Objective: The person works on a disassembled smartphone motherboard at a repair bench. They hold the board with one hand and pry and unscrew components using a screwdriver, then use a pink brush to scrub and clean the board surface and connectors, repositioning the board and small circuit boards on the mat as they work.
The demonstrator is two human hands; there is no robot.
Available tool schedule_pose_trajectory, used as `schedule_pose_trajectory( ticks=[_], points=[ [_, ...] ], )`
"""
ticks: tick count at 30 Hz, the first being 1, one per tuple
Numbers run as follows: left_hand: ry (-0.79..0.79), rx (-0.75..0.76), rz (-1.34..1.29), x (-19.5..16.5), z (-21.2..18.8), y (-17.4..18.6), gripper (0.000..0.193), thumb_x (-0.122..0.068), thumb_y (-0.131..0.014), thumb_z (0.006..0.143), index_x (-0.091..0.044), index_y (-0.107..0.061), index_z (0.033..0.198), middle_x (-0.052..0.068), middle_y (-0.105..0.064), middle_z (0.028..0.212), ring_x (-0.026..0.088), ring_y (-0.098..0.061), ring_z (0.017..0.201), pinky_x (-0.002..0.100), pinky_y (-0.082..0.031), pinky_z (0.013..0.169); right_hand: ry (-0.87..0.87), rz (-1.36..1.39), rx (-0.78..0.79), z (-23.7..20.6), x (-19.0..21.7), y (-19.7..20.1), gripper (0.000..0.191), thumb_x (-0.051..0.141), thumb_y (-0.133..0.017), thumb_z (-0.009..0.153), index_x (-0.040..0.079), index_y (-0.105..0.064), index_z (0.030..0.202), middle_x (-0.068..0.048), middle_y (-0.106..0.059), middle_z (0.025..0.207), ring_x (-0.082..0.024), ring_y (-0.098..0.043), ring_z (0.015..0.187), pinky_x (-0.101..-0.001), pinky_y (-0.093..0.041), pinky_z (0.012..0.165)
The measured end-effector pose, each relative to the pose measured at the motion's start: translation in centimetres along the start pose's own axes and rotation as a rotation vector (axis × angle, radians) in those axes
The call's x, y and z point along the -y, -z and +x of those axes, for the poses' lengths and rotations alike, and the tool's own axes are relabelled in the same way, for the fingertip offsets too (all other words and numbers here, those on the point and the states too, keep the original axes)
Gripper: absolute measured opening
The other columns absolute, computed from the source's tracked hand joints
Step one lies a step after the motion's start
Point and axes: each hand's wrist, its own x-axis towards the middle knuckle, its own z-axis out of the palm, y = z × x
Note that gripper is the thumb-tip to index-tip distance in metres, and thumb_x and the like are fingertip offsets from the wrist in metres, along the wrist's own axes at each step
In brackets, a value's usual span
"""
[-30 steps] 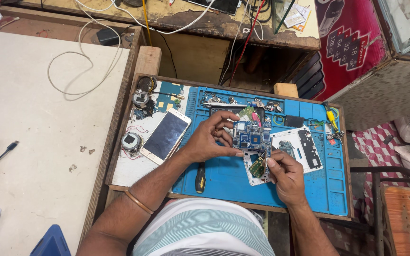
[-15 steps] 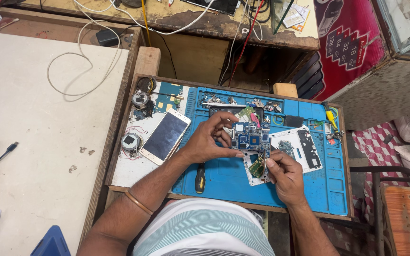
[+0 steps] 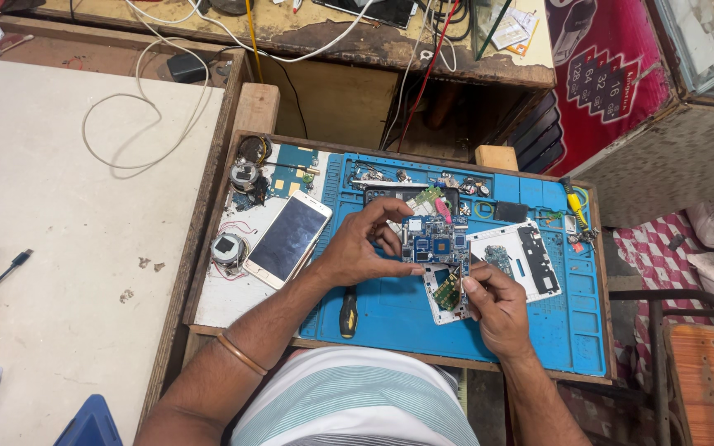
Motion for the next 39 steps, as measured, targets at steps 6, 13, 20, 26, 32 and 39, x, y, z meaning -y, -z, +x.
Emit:
schedule_pose_trajectory(
  ticks=[6,13,20,26,32,39],
  points=[
    [-0.017,-0.01,0.01,-0.1,-0.03,0.0,0.081,-0.024,-0.098,0.068,-0.013,-0.052,0.134,0.005,-0.068,0.111,0.011,-0.073,0.084,0.026,-0.064,0.072,-0.012,0.013,-0.002,0.07,-0.06,-0.03,0.019,0.018,-0.065,0.099,0.001,-0.069,0.091,-0.003,-0.065,0.087,-0.004,-0.047,0.056,-0.0204,-0.038,0.045],
    [-0.004,-0.016,0.036,-0.17,-0.11,0.07,0.081,-0.025,-0.098,0.068,-0.012,-0.053,0.134,0.005,-0.069,0.112,0.011,-0.074,0.083,0.027,-0.064,0.072,-0.014,0.028,0.0,0.04,-0.24,0.04,0.019,0.017,-0.065,0.1,0.001,-0.069,0.092,-0.003,-0.064,0.088,-0.003,-0.046,0.056,-0.0203,-0.038,0.045],
    [-0.013,-0.019,0.062,-0.26,0.05,0.02,0.082,-0.027,-0.097,0.069,-0.012,-0.053,0.135,0.006,-0.07,0.112,0.012,-0.075,0.084,0.027,-0.064,0.072,-0.008,0.035,0.007,0.12,-0.29,0.07,0.019,0.017,-0.065,0.1,0.0,-0.07,0.092,-0.004,-0.064,0.088,-0.003,-0.045,0.056,-0.0198,-0.037,0.046],
    [-0.006,-0.019,0.061,-0.26,-0.02,-0.02,0.082,-0.028,-0.097,0.068,-0.012,-0.053,0.135,0.006,-0.071,0.109,0.012,-0.075,0.083,0.027,-0.063,0.071,-0.006,0.054,0.018,0.13,-0.27,0.14,0.018,0.017,-0.065,0.1,0.001,-0.069,0.093,-0.003,-0.064,0.087,-0.003,-0.046,0.057,-0.02,-0.038,0.047],
    [0.007,-0.014,0.05,-0.37,-0.13,0.11,0.081,-0.027,-0.097,0.069,-0.012,-0.053,0.135,0.008,-0.071,0.11,0.012,-0.075,0.082,0.026,-0.062,0.07,-0.016,0.045,0.009,-0.04,-0.4,0.05,0.019,0.017,-0.065,0.1,0.0,-0.069,0.093,-0.003,-0.064,0.088,-0.004,-0.046,0.058,-0.0203,-0.038,0.047],
    [-0.022,-0.028,0.081,-0.32,-0.27,0.02,0.082,-0.029,-0.098,0.066,-0.013,-0.054,0.134,0.011,-0.067,0.117,0.012,-0.075,0.08,0.025,-0.062,0.069,-0.026,0.065,-0.007,-0.24,-0.67,0.16,0.019,0.016,-0.065,0.1,-0.001,-0.068,0.093,-0.005,-0.065,0.091,-0.004,-0.046,0.057,-0.0207,-0.038,0.047]
  ],
)
